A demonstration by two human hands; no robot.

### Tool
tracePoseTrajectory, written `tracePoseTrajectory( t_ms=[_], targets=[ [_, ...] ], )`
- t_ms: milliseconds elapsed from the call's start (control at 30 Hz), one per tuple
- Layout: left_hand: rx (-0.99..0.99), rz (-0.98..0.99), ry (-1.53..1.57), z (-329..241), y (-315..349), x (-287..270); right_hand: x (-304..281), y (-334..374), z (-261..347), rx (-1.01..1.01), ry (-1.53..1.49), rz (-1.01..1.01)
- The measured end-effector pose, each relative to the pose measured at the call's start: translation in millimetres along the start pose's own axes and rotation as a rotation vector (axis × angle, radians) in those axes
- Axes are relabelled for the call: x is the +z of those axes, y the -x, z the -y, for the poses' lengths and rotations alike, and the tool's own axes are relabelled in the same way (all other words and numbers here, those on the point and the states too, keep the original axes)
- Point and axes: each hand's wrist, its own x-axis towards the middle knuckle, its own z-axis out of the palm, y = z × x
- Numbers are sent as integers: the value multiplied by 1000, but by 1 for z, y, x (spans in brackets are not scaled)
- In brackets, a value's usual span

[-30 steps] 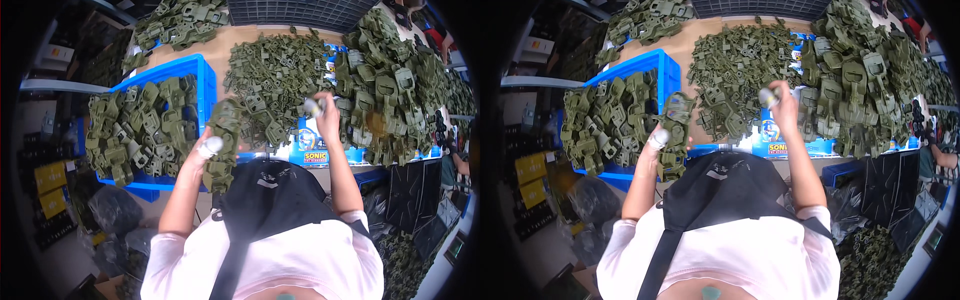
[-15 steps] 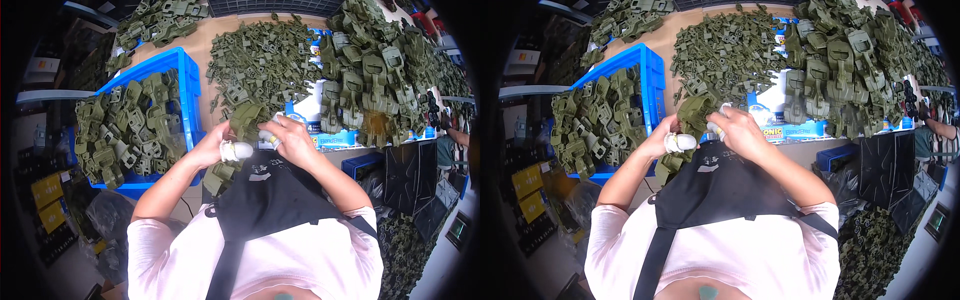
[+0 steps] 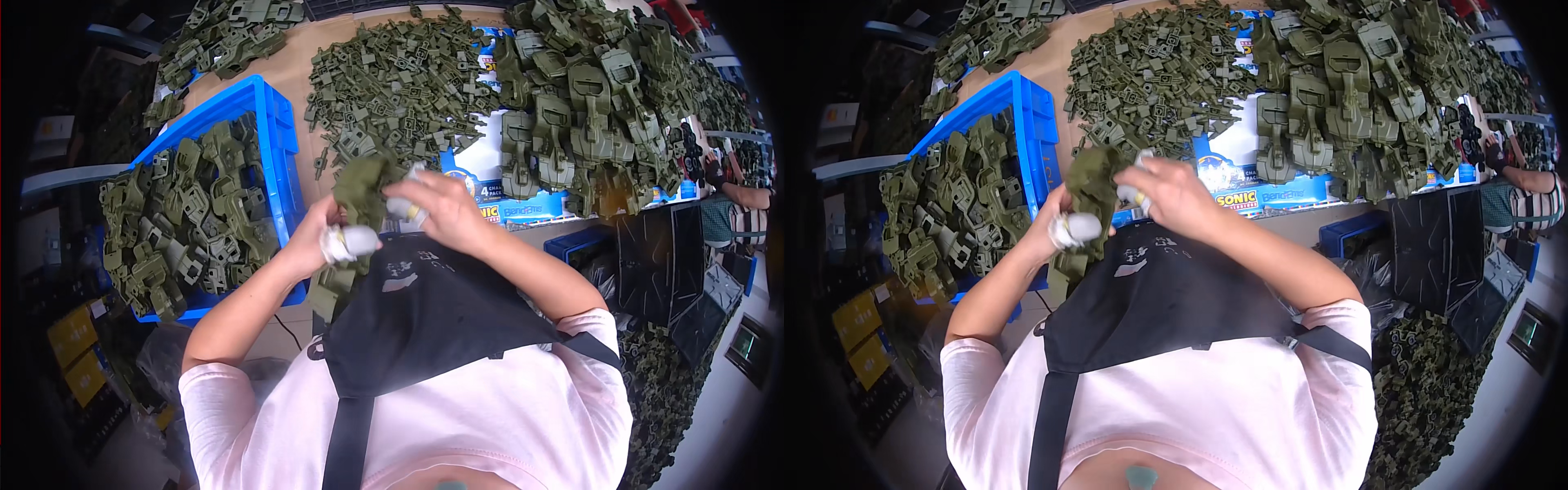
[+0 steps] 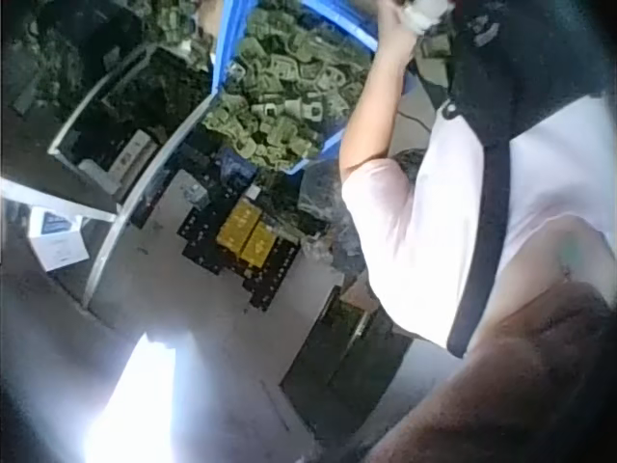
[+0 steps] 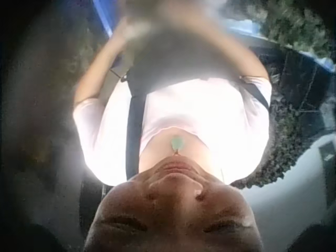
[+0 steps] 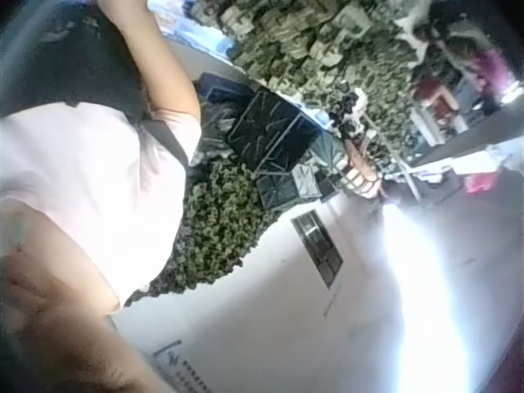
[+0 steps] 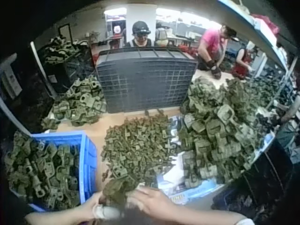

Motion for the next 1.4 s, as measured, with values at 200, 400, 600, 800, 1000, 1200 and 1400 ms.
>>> tracePoseTrajectory(
  t_ms=[200,400,600,800,1000,1200,1400],
  targets=[
    [-121,-341,673,10,-21,-39,-36,12,-111,336,482,14],
    [-290,-399,831,29,-11,-10,-8,46,-197,289,874,134],
    [-288,-360,894,40,-3,-12,-34,63,-77,565,-232,394],
    [-310,-236,962,39,-12,-1,-28,54,3,630,-652,245],
    [-352,-233,870,43,-19,13,-15,27,30,290,-394,322],
    [-417,-204,752,28,-21,23,-13,15,19,688,-687,607],
    [-361,-184,671,30,-21,30,-13,12,33,252,-254,570]
  ],
)
